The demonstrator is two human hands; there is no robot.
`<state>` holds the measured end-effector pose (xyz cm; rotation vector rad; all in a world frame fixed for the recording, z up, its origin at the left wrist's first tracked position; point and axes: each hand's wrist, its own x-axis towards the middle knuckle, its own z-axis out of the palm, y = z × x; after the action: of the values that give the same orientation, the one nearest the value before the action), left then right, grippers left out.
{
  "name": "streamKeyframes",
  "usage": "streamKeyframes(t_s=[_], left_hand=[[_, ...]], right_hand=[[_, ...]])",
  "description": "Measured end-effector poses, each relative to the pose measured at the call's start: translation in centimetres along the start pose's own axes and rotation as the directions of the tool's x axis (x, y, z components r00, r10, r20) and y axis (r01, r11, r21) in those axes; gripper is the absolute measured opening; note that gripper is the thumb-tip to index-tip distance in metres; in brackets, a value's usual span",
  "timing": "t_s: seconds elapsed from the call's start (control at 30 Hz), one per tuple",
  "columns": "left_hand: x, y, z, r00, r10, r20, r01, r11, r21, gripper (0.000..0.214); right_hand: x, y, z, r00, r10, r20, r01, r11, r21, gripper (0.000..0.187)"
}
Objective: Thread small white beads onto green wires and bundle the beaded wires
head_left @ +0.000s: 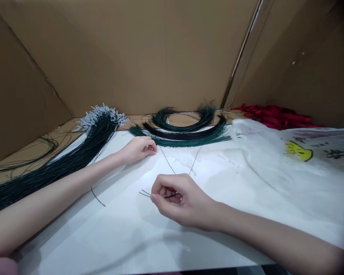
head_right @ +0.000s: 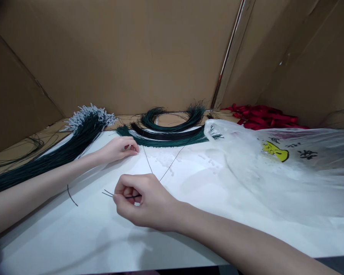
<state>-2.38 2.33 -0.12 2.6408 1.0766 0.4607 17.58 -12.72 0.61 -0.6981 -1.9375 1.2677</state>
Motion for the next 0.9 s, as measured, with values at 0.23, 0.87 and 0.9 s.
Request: streamKeyframes(t_s=[0.23,0.87,0.9], left_hand=[[-0.3,1.1,-0.3,0.997,-0.016,-0.078,0.012,0.998,-0.056,0.012],[-9.6,7.7,0.4,0.958,-0.281,-0.059,0.146,0.652,-0.744,0.005],[-9.7,7.8,0.4,0.958,-0.280,-0.068,0.143,0.668,-0.730,0.005]], right_hand=[[0.3,0.2,-0.4,0.998,0.036,-0.049,-0.037,0.999,-0.005,0.013],[0.4,1.2,-1.0,0.989,0.055,-0.140,-0.059,0.998,-0.026,0.013],[0.4,1.2,-1.0,0.988,0.055,-0.142,-0.060,0.998,-0.031,0.013]])
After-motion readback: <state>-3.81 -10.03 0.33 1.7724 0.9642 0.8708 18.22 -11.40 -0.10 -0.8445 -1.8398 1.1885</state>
